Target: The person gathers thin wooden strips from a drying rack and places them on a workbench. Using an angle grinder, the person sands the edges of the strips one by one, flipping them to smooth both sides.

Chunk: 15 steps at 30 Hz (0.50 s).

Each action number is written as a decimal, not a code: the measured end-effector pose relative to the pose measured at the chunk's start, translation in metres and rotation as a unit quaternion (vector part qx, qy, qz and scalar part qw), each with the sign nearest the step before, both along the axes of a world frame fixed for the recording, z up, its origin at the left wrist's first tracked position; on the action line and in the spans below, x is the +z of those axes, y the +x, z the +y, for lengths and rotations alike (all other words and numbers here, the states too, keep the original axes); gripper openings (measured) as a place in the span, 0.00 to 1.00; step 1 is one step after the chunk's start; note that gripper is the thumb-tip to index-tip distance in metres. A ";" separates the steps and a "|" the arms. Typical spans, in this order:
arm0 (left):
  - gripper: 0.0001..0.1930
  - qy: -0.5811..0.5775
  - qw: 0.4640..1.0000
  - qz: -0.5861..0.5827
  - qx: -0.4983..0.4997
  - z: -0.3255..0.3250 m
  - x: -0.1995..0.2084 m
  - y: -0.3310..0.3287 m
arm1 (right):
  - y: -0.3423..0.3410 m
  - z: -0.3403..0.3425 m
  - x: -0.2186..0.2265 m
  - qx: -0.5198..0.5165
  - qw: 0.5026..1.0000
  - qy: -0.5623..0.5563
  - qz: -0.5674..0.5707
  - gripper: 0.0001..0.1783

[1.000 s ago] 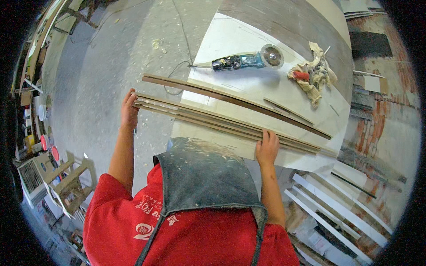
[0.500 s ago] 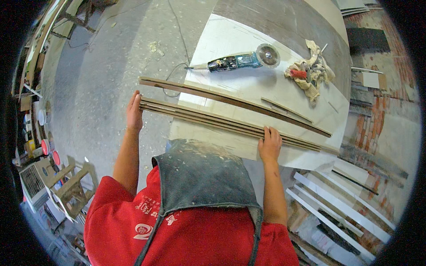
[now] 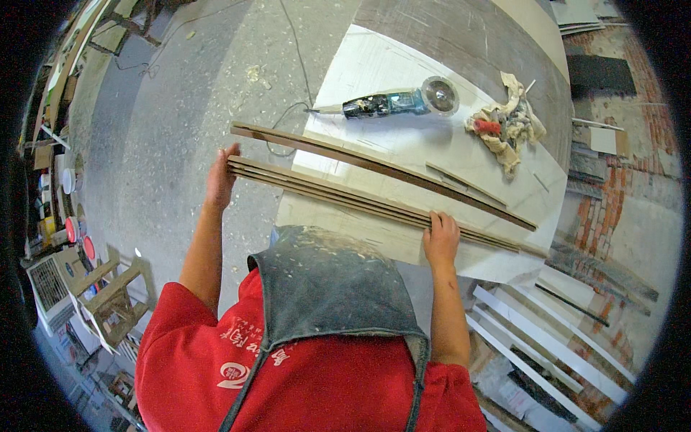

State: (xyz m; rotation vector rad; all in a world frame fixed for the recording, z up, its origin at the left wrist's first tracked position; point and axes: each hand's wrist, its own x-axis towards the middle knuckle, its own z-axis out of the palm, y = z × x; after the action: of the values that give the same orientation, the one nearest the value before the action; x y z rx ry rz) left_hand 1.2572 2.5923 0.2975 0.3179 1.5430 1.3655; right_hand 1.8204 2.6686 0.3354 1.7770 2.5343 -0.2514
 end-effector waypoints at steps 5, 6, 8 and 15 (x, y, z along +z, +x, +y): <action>0.40 0.031 0.997 -0.027 -0.069 -0.005 -0.009 -0.006 | 0.004 0.002 0.000 -0.001 1.000 0.010 -0.002 0.27; 0.40 0.023 0.996 -0.032 -0.075 -0.005 -0.010 -0.008 | 0.005 0.002 0.000 -0.002 1.000 0.008 -0.010 0.27; 0.42 0.016 0.996 -0.009 -0.089 -0.005 -0.019 -0.018 | 0.004 0.002 -0.001 0.002 1.000 0.004 0.000 0.27; 0.42 -0.005 0.988 -0.005 -0.156 0.001 -0.019 -0.021 | 0.006 0.002 0.001 0.006 1.000 0.002 0.010 0.28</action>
State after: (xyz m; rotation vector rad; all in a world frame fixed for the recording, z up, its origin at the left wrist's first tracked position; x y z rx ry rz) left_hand 1.2366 2.5933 0.2788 0.5229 1.4209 1.1117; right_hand 1.8263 2.6702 0.3367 1.7688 2.5596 -0.2641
